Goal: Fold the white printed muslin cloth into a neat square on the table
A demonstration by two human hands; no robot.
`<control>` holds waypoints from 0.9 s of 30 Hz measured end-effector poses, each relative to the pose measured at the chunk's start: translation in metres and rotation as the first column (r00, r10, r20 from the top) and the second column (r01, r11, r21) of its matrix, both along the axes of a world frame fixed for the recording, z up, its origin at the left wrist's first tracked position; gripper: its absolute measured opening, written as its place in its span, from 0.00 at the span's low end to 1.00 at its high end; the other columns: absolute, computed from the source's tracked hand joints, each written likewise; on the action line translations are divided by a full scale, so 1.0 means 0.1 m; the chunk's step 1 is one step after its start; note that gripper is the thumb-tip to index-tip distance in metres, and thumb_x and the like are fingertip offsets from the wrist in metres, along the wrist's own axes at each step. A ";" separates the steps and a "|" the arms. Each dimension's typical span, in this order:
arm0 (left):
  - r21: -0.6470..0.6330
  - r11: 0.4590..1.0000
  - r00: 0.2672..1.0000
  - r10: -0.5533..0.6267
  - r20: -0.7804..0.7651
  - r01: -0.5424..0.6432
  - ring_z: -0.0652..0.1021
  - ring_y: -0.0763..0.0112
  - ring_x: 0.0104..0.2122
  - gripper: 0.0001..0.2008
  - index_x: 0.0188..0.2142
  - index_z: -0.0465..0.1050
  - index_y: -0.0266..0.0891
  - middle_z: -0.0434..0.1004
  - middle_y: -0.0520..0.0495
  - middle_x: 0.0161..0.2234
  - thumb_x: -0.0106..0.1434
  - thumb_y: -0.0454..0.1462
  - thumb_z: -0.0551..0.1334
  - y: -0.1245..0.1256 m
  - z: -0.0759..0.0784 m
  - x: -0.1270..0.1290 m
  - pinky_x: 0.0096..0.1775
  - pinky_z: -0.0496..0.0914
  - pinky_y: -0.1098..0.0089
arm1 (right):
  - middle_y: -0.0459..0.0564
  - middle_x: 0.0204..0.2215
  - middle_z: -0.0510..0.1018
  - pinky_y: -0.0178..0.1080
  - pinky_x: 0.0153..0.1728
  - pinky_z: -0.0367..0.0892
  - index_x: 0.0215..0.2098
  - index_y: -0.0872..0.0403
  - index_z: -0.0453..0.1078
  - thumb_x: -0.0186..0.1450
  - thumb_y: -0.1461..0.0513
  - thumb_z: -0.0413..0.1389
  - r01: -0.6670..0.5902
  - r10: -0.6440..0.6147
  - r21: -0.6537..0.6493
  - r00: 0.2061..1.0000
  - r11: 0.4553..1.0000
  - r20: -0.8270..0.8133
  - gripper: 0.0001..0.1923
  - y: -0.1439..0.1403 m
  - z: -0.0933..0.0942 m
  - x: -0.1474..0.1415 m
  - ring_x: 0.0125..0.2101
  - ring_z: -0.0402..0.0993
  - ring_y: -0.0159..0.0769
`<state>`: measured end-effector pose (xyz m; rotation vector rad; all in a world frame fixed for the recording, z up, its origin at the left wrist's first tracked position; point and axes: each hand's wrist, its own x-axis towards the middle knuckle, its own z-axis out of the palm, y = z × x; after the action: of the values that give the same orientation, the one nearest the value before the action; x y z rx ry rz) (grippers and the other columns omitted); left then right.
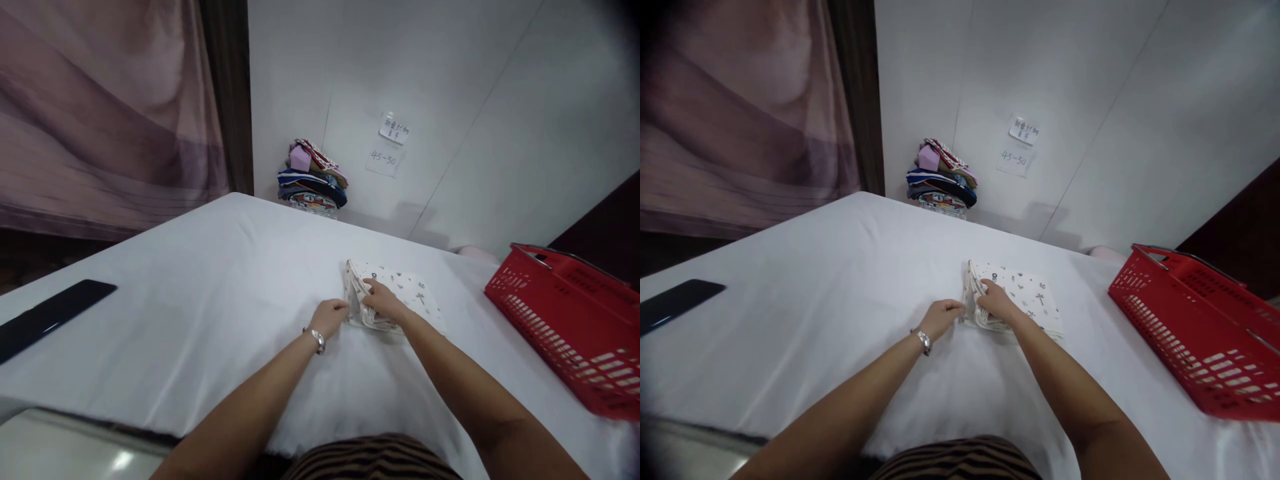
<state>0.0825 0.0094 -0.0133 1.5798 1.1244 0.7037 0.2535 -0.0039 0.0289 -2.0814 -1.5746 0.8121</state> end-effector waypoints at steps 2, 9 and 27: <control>0.002 1.000 0.998 0.018 -0.052 -0.018 0.76 0.69 0.33 0.10 0.32 0.77 0.38 0.79 0.48 0.31 0.53 0.36 0.58 0.18 0.07 -0.03 0.35 0.67 0.72 | 0.46 0.30 0.70 0.30 0.20 0.58 0.59 0.52 0.54 0.52 0.65 0.51 0.043 -0.042 0.015 0.995 0.999 -0.085 0.35 -0.02 0.06 0.04 0.22 0.65 0.29; -0.183 0.980 0.994 0.091 0.063 -0.078 0.76 0.71 0.30 0.09 0.32 0.76 0.37 0.78 0.46 0.32 0.51 0.33 0.60 0.57 0.04 0.23 0.34 0.67 0.72 | 0.43 0.25 0.64 0.29 0.18 0.55 0.57 0.53 0.57 0.50 0.66 0.53 0.090 -0.081 0.027 0.971 0.996 -0.225 0.34 -0.01 0.08 0.07 0.19 0.60 0.26; -0.662 0.739 0.823 0.297 0.485 0.124 0.73 0.72 0.22 0.20 0.43 0.66 0.35 0.74 0.45 0.29 0.63 0.47 0.48 0.73 0.31 0.67 0.28 0.70 0.71 | 0.44 0.30 0.70 0.31 0.21 0.58 0.57 0.52 0.55 0.50 0.67 0.52 0.016 -0.001 0.033 0.913 0.999 -0.409 0.35 -0.03 0.00 0.09 0.21 0.66 0.28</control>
<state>0.1496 0.0824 0.0174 0.6172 0.8538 0.6614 0.2621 -0.0067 0.0284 -1.7442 -1.3366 1.1230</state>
